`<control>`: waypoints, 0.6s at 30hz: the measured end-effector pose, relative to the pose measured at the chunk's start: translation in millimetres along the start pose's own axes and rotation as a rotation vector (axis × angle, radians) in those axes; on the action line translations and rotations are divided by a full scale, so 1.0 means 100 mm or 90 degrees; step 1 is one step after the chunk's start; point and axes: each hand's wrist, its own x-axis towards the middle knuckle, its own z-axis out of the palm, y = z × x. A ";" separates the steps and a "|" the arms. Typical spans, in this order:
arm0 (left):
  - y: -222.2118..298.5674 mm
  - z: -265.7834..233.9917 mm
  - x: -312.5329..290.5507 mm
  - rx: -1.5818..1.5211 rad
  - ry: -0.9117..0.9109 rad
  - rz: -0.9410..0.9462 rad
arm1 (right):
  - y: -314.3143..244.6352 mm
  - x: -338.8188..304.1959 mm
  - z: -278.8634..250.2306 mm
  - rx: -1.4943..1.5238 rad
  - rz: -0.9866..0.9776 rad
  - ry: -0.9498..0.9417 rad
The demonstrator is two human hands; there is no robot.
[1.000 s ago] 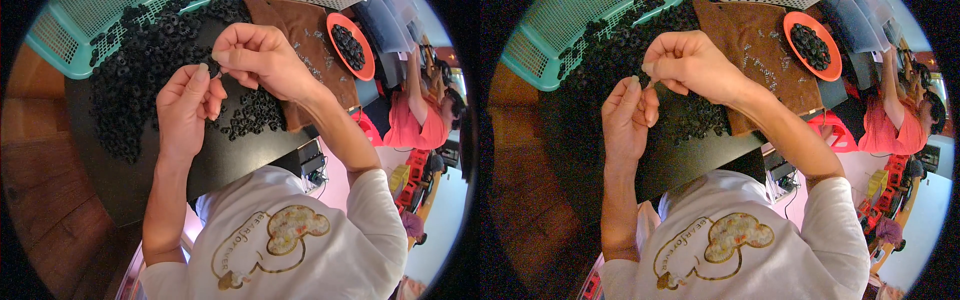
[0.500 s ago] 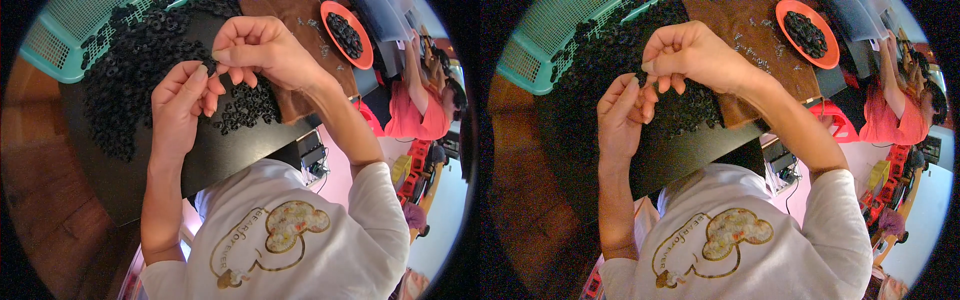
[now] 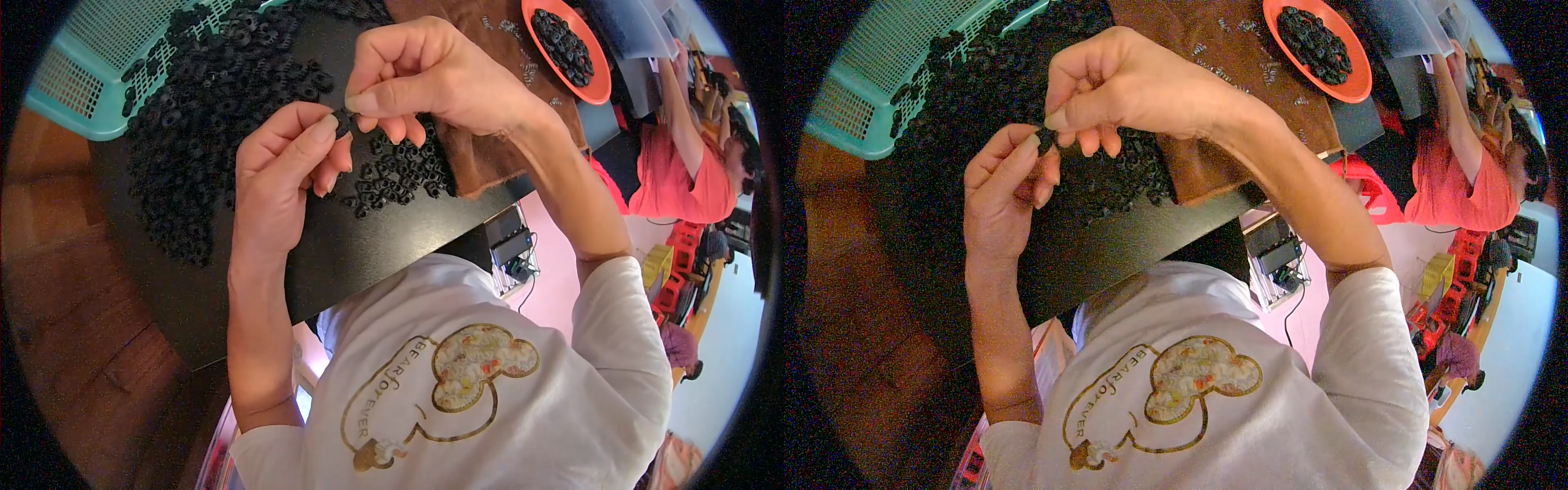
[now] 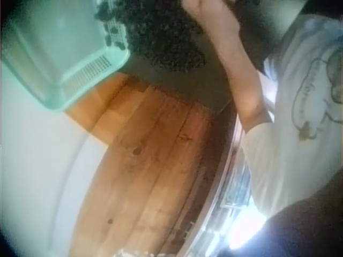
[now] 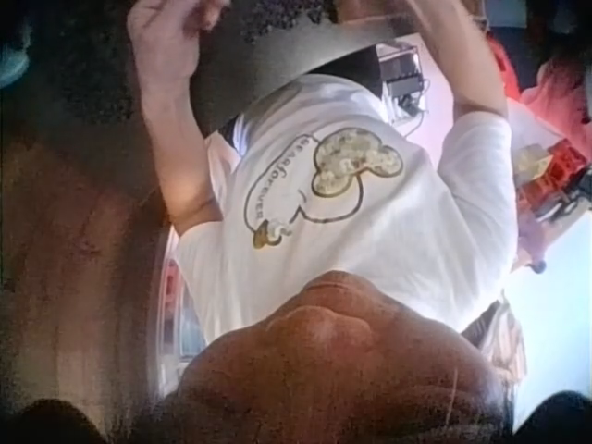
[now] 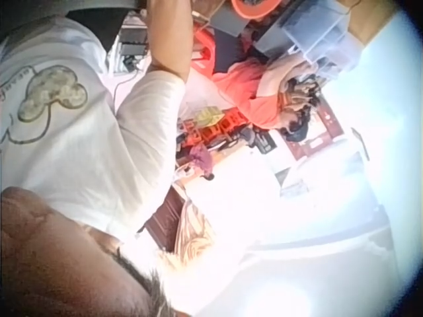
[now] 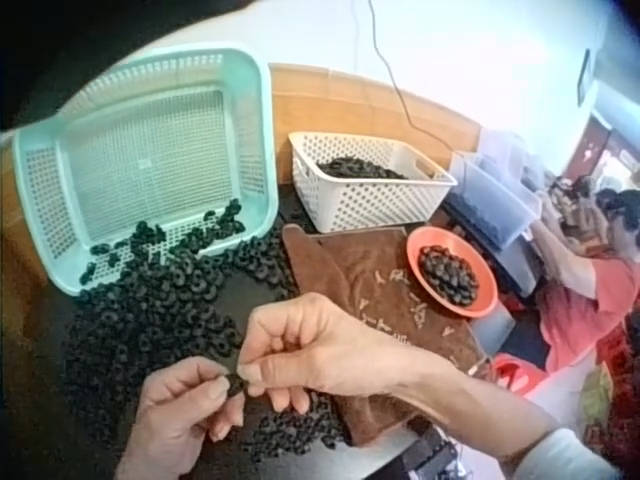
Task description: Assembling or inspecting small black rubber/plastic parts at a workshop table.
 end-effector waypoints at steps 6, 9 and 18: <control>0.03 -0.03 0.00 -0.007 -0.007 -0.043 | -0.02 -0.01 0.02 -0.033 0.004 -0.016; 0.03 -0.04 0.00 0.007 -0.017 -0.044 | -0.02 -0.02 0.01 -0.023 0.013 -0.023; 0.05 -0.03 -0.02 0.000 -0.043 -0.033 | 0.00 -0.05 0.00 0.010 0.033 -0.052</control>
